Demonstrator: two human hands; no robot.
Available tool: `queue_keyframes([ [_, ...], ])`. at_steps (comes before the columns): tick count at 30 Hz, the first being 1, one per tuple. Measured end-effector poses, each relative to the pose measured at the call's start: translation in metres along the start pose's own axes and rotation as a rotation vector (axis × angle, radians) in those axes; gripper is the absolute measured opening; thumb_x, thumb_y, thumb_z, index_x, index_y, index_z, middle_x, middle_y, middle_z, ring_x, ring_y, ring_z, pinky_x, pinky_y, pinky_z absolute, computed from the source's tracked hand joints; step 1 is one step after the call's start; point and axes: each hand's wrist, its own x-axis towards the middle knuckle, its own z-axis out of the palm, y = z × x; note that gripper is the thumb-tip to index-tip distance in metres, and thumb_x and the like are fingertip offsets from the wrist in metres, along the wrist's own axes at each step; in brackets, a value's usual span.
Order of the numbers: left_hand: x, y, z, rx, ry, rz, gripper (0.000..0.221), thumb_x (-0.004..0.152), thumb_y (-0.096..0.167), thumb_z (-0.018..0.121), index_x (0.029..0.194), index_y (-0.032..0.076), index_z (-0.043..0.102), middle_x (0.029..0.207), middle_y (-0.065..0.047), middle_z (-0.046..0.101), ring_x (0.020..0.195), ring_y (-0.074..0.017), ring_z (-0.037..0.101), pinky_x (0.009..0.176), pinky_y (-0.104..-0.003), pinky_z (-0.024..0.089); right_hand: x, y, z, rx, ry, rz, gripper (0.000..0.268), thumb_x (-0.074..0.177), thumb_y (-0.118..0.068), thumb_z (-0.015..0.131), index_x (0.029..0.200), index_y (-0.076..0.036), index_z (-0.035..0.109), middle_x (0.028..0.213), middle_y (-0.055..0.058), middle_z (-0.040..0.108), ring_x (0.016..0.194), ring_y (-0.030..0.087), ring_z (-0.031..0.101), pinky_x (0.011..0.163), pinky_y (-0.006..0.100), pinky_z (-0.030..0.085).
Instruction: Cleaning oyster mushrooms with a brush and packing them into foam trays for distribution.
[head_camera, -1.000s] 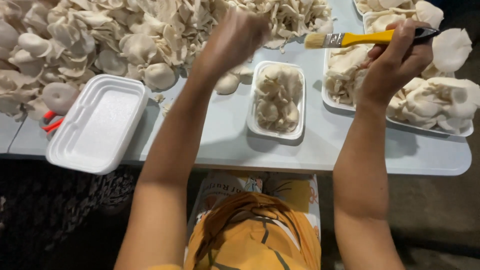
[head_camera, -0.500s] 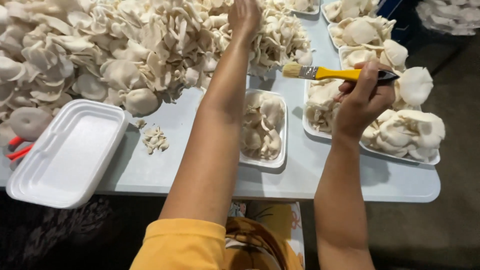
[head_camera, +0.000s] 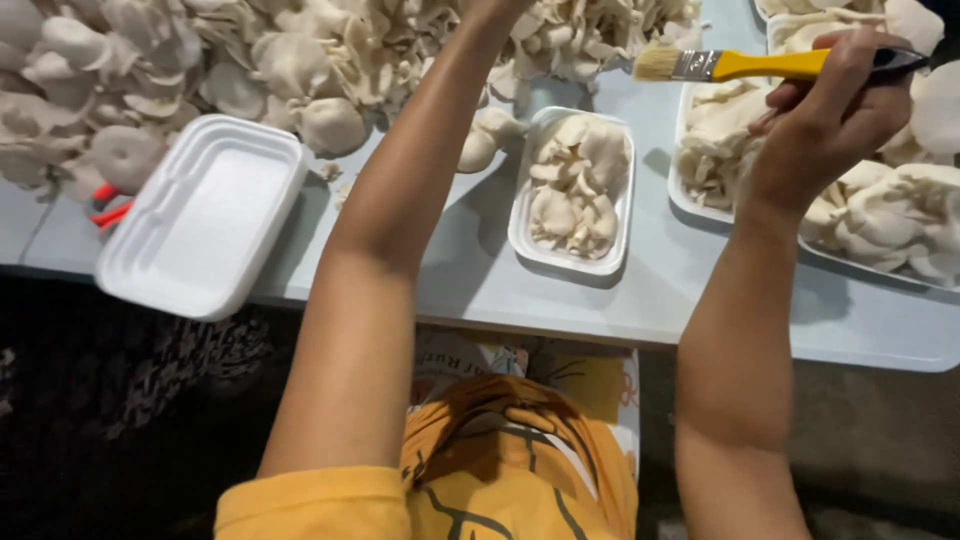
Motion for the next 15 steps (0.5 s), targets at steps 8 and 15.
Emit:
queue_keyframes([
  [8,-0.04,0.02,-0.043,-0.129,-0.015,0.154,0.031,0.074,-0.012,0.057,0.1,0.003,0.066,0.066,-0.007,0.063,0.051,-0.018,0.056,0.039,-0.034,0.039,-0.001,0.002,0.007,-0.042,-0.054,0.031,0.039,0.109,-0.032,0.056,0.092,0.002,0.065,0.062,0.009,0.054,0.047,0.014,0.056,0.036,0.026,0.044],
  [15,-0.057,0.032,-0.049,-0.025,-0.363,-0.192,0.022,0.092,0.02,0.04,0.089,0.006,0.057,0.089,-0.015,0.056,0.077,-0.0307,0.056,0.064,-0.041,0.05,-0.002,0.006,0.008,-0.083,-0.082,-0.009,0.036,0.111,-0.027,0.056,0.092,0.003,0.062,0.069,0.01,0.056,0.05,0.015,0.057,0.037,0.027,0.045],
])
